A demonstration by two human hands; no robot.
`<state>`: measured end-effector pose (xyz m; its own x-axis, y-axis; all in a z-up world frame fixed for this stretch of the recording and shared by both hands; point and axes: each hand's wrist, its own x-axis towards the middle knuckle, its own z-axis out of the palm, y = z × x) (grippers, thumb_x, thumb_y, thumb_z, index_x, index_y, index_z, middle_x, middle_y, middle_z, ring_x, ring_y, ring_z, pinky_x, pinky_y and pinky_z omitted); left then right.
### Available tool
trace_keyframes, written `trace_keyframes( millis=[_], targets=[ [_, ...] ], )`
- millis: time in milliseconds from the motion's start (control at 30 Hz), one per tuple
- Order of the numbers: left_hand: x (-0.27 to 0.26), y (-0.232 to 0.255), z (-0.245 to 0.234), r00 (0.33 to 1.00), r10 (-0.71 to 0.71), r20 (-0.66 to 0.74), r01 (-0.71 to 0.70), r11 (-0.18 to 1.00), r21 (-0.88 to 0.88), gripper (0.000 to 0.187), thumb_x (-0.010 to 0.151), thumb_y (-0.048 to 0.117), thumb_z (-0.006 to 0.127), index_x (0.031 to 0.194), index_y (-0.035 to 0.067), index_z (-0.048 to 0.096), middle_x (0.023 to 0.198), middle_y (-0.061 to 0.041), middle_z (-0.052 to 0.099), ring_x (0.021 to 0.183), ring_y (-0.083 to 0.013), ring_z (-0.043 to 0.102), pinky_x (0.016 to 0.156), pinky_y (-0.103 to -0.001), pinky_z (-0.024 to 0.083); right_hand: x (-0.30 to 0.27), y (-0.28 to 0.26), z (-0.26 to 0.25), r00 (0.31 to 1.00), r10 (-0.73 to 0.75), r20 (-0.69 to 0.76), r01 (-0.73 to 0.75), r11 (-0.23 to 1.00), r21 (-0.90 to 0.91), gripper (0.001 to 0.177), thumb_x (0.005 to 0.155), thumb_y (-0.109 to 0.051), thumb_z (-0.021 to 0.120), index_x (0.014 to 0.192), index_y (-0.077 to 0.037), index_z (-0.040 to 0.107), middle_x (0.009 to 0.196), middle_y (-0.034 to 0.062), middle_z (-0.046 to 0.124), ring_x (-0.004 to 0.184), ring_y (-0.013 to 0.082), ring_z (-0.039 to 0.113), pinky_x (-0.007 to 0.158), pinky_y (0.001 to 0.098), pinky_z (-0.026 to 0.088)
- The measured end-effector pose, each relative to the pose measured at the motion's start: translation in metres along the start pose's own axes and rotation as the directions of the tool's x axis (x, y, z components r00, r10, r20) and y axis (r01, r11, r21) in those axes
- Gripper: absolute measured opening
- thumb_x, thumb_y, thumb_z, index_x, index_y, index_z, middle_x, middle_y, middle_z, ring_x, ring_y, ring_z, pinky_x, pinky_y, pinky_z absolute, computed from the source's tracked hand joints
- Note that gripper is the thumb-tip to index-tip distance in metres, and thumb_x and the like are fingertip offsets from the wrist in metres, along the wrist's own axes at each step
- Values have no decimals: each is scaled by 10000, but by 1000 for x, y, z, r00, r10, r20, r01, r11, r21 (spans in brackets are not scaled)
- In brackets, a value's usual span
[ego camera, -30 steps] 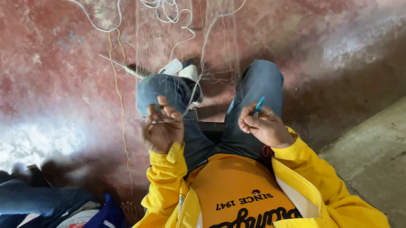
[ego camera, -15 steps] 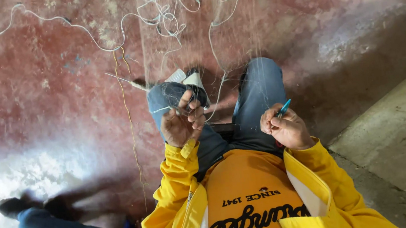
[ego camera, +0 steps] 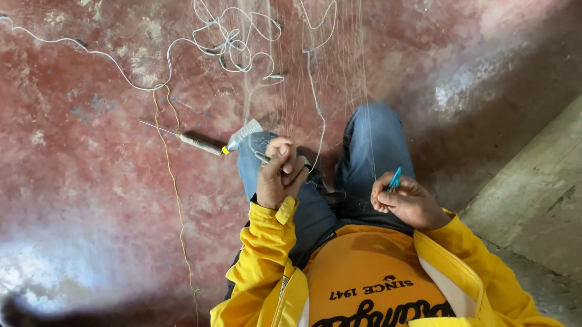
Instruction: Repairing a fishing net by tying knots and trimming excess thread with scissors
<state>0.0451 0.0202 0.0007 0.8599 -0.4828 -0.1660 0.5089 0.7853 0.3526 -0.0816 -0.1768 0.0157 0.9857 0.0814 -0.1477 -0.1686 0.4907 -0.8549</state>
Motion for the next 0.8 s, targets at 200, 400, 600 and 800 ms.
trace_keyframes(
  millis=[200,400,600,800],
  targets=[
    [11,-2,-20,988,123,90,-112,987,-119,95,856,195,440,848,103,461,882,-89,558,903,-247,578,528,-255,454,7,-1,7,996,3,-90,-8,998,-55,99,780,-25,507,819,66,517,606,160,537,568,144,493,487,204,385],
    [18,9,3,932,-7,362,126,944,-304,83,857,209,436,880,138,473,1329,-178,300,1210,-297,345,717,-285,471,-7,15,7,978,-15,-210,-3,997,-82,123,770,-39,539,827,69,525,584,169,553,556,158,535,492,219,409],
    [9,1,18,892,-120,437,291,891,-348,75,863,203,433,885,136,459,1315,-226,305,1165,-374,385,574,-283,485,-20,25,-5,976,-23,-218,13,999,-44,116,778,-18,525,841,79,514,580,166,551,564,156,548,501,224,413],
    [-6,-20,18,921,-139,363,261,914,-311,80,881,235,344,864,159,361,1196,-234,436,931,-355,566,444,-286,486,-16,16,-16,985,-35,-171,28,999,-41,136,775,-26,538,854,82,515,554,157,542,549,150,550,501,206,413]
  ],
)
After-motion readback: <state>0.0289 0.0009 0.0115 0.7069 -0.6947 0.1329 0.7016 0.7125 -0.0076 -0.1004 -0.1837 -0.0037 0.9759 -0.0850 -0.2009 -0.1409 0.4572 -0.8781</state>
